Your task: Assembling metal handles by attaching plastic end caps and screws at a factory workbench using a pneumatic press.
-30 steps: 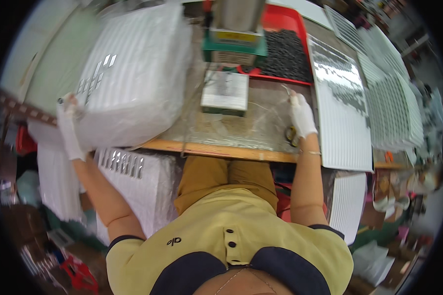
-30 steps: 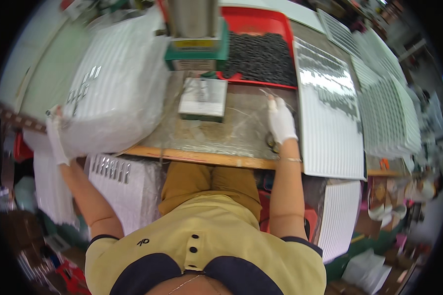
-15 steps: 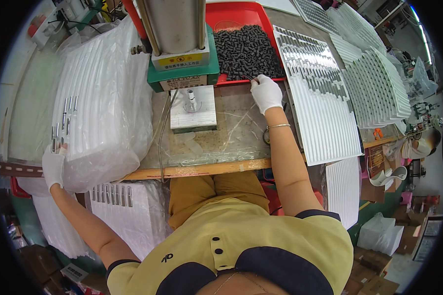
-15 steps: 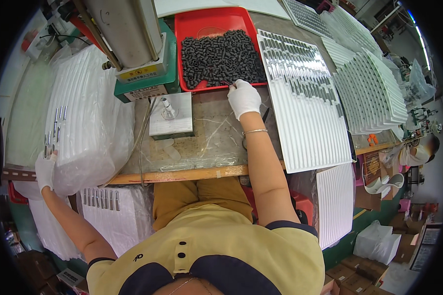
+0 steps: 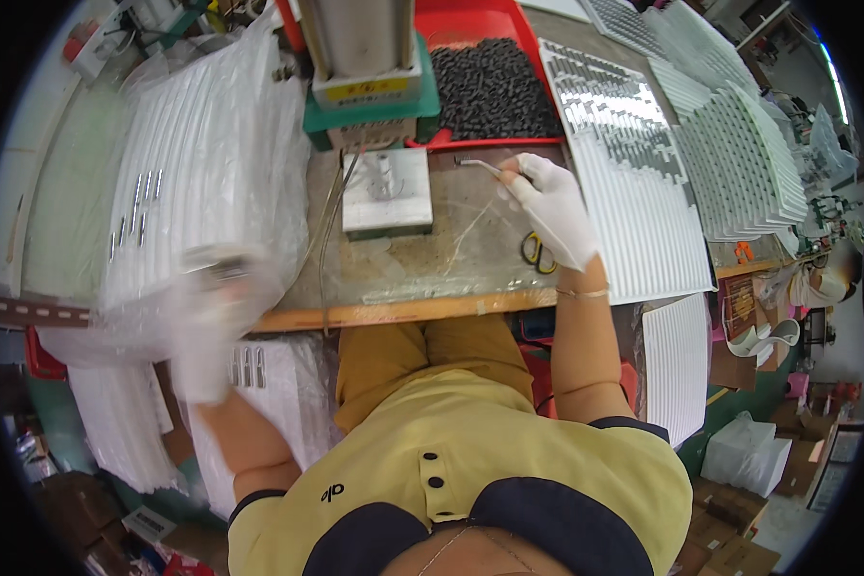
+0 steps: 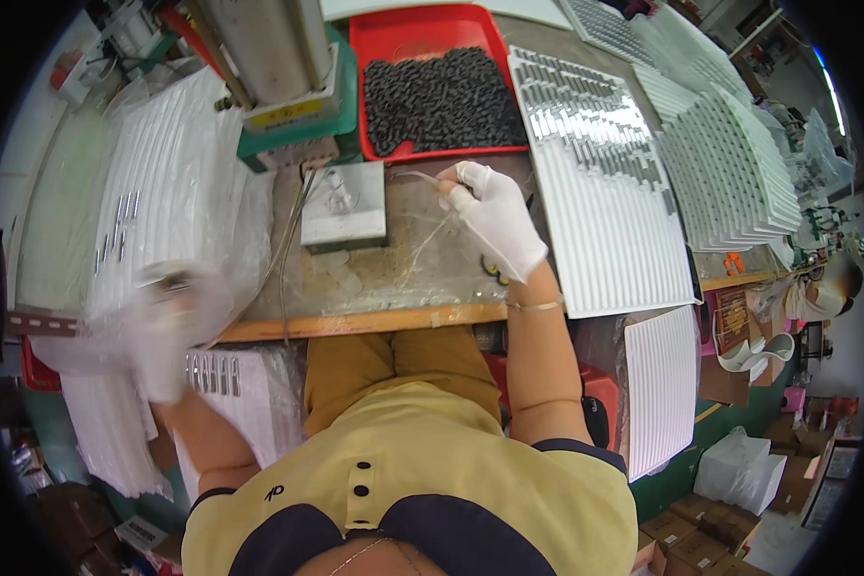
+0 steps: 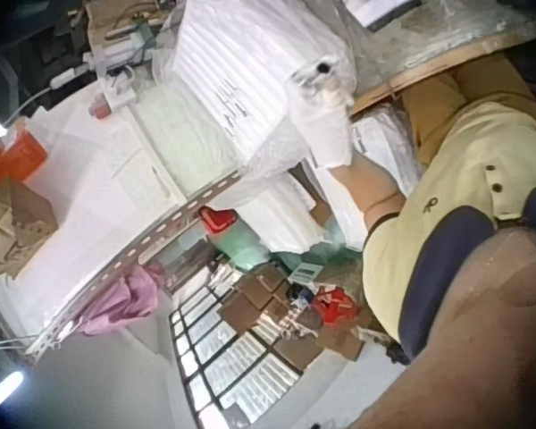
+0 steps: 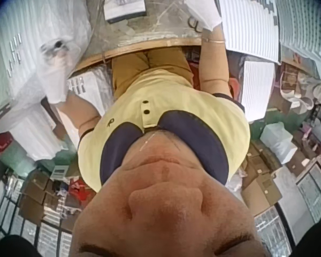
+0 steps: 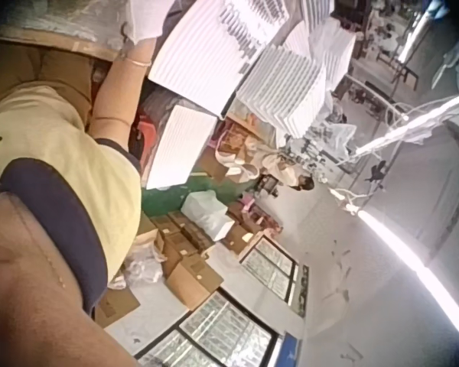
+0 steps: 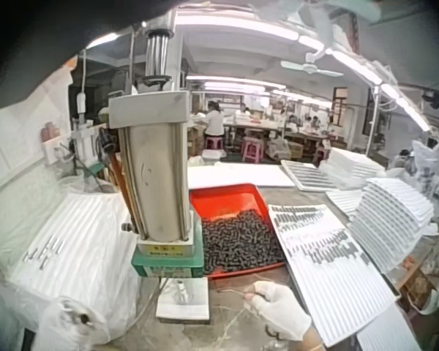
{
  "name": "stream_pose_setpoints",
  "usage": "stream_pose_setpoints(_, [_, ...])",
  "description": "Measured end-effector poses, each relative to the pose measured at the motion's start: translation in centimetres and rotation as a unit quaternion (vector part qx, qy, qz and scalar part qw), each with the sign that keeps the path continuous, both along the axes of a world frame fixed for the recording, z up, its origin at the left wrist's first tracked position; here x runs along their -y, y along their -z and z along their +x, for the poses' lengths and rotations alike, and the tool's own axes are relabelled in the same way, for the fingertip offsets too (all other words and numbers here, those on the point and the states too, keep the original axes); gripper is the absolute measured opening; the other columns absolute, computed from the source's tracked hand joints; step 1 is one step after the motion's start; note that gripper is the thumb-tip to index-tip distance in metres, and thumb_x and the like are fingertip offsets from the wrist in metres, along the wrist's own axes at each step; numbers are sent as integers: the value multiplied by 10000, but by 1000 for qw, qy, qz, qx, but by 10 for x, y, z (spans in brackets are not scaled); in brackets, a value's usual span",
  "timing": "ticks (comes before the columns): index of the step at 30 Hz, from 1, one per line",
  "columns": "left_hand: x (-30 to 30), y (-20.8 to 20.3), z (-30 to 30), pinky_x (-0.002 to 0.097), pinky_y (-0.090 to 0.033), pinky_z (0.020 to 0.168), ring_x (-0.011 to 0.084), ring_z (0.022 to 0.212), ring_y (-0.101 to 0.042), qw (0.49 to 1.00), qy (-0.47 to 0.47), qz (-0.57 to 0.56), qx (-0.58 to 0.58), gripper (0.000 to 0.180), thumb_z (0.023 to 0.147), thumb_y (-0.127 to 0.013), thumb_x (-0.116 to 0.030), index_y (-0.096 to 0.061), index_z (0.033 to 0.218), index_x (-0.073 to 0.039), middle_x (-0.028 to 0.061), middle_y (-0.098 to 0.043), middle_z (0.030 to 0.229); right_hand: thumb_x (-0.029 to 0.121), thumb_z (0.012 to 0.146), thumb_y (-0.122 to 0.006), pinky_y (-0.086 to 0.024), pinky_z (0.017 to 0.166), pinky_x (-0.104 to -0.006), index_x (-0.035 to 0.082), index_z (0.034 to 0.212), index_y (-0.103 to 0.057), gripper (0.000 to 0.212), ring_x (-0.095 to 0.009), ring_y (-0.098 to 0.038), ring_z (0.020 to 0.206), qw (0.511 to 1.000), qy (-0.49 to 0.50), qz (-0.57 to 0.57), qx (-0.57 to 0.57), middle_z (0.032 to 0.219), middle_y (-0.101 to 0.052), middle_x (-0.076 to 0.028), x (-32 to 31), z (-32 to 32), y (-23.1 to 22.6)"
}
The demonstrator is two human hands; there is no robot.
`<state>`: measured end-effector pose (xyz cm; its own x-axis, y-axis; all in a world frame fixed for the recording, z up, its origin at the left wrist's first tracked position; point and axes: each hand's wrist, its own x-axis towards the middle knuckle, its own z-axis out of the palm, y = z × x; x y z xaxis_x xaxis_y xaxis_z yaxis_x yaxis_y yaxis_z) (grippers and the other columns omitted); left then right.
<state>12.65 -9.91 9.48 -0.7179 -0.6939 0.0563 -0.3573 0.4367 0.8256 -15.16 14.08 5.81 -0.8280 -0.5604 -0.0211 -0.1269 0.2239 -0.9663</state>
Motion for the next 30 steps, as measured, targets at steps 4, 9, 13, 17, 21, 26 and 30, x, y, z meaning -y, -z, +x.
stream_pose_setpoints(4, [-81,32,-86,238,-446,600,121,624,-547,983,61,168,-53,177,814,-667,-84,-568,947,-20,45,-630,773,52,829,-606,-450,600,-285,13,885,-628,71,-160,-562,656,991,-81,-35,-104,730,-606,-72,-19,40,-15])
stream_pose_setpoints(9, [-106,72,-117,274,-458,617,148,648,-578,981,136,68,-119,220,782,-706,-91,-557,934,-35,83,-636,762,92,779,-620,-492,676,-391,39,854,-632,92,-311,-610,770,931,-142,98,-322,806,-626,-140,-37,37,-24])
stream_pose_setpoints(13, [-124,83,-136,295,-465,632,176,676,-601,975,180,-22,-125,244,766,-720,-93,-548,929,-34,112,-630,768,126,787,-598,-461,650,-431,50,767,-561,87,-322,-581,739,851,-156,220,-451,745,-569,-142,-53,34,-32])
stream_pose_setpoints(17, [-136,108,-146,255,-440,618,107,656,-525,972,156,129,-119,207,788,-709,-82,-550,915,-40,37,-601,760,143,815,-590,-475,724,-386,28,879,-585,132,-334,-586,811,899,-148,233,-339,831,-602,-148,-74,16,-38])
stream_pose_setpoints(21, [-130,115,-144,204,-396,606,49,652,-445,954,160,235,-98,173,816,-692,-92,-572,932,-49,-57,-538,776,214,873,-549,-483,797,-384,-20,989,-608,268,-365,-605,887,947,81,195,-242,937,-633,-208,-105,-82,-1])
stream_pose_setpoints(26, [-124,108,-144,185,-370,617,27,685,-427,940,134,300,-88,150,824,-685,-85,-586,935,-62,-57,-542,810,370,817,-608,-487,863,-387,-30,1049,-639,463,-362,-615,992,861,204,430,-179,1057,-625,-249,-89,-157,11])
stream_pose_setpoints(30, [-116,105,-141,171,-351,596,19,666,-413,945,119,276,-131,157,820,-693,-79,-588,935,-59,-67,-540,809,391,772,-643,-491,866,-388,2,1000,-676,452,-343,-621,1001,812,172,527,-186,1066,-631,-229,-85,-179,17])
